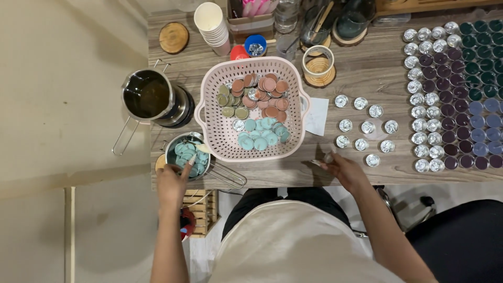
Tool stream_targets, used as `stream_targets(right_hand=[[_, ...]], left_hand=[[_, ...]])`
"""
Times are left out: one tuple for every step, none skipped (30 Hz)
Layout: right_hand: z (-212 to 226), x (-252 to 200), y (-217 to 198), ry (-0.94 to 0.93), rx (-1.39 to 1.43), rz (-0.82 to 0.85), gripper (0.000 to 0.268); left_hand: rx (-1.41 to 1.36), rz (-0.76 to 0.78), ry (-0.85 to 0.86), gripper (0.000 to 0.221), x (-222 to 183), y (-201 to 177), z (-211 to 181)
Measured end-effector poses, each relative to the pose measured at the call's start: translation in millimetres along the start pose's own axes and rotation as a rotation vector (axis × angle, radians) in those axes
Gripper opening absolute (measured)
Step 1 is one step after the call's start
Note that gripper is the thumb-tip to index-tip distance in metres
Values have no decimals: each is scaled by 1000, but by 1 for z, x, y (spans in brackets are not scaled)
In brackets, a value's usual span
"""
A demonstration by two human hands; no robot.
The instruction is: The person picks up colorful wax melts from a pink basket and places them into a small metal pot, then transfers them to individual foil containers on a table.
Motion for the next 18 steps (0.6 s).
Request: stream_targets(right_hand=[[0,2,1,5,12,-17,40],[2,5,1,7,12,-20,40],[6,8,3,8,-53,-41,43],[12,10,3,9,-123,-63,47],[17,10,6,12,-126,-66,47],[23,12,11,20,-279,-62,53],[30,10,14,27,-433,-56,60],[36,8,20,30,-439,-46,60],[44,4,21,34,-686,-105,64],[53,1,21,30,-932,-170,68],[60,-1,22,27,-938,-165,68],[64,-4,23,70,-1084,-154,70],[68,-8,24,114,-1230,-143,72],[71,-14,23,113,-1232,-141,72],[73,-24,20,157,-1191,-122,67],[77,-32,17,198,-1147,-107,62],[81,-38,16,194,-1147,-108,62],[85,-42,16,174,-1150,-101,61]], left_hand=[[5,3,-3,54,-7,-7,-11],[142,-172,26,53,-16,-17,-27],[278,-347,54,53,-23,-26,-45],[277,-342,52,53,-26,-27,-59],[223,-374,199,50,-29,-28,-76],[167,-410,338,47,-32,-25,-92],[53,-351,441,45,-32,-11,-110],[-56,-295,540,44,-30,2,-128],[-95,-182,621,39,-31,19,-144],[-141,-70,704,34,-32,38,-161],[-119,-16,744,38,-32,56,-178],[-94,40,783,42,-32,72,-191],[-92,35,777,42,-29,82,-202],[-54,86,743,46,-25,95,-210],[-17,136,708,50,-21,104,-216],[-17,133,709,50,-17,109,-221],[73,190,641,53,-12,116,-224],[163,246,570,57,-9,122,-225]])
Point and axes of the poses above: each hand's wrist, its own x-axis towards the middle knuckle, its own y-axis out of the palm, z = x × y, the point moved 4 cm from there along x, towards the middle knuckle, and after that the axes turned 1 degree about y, right-handed, at the moved point
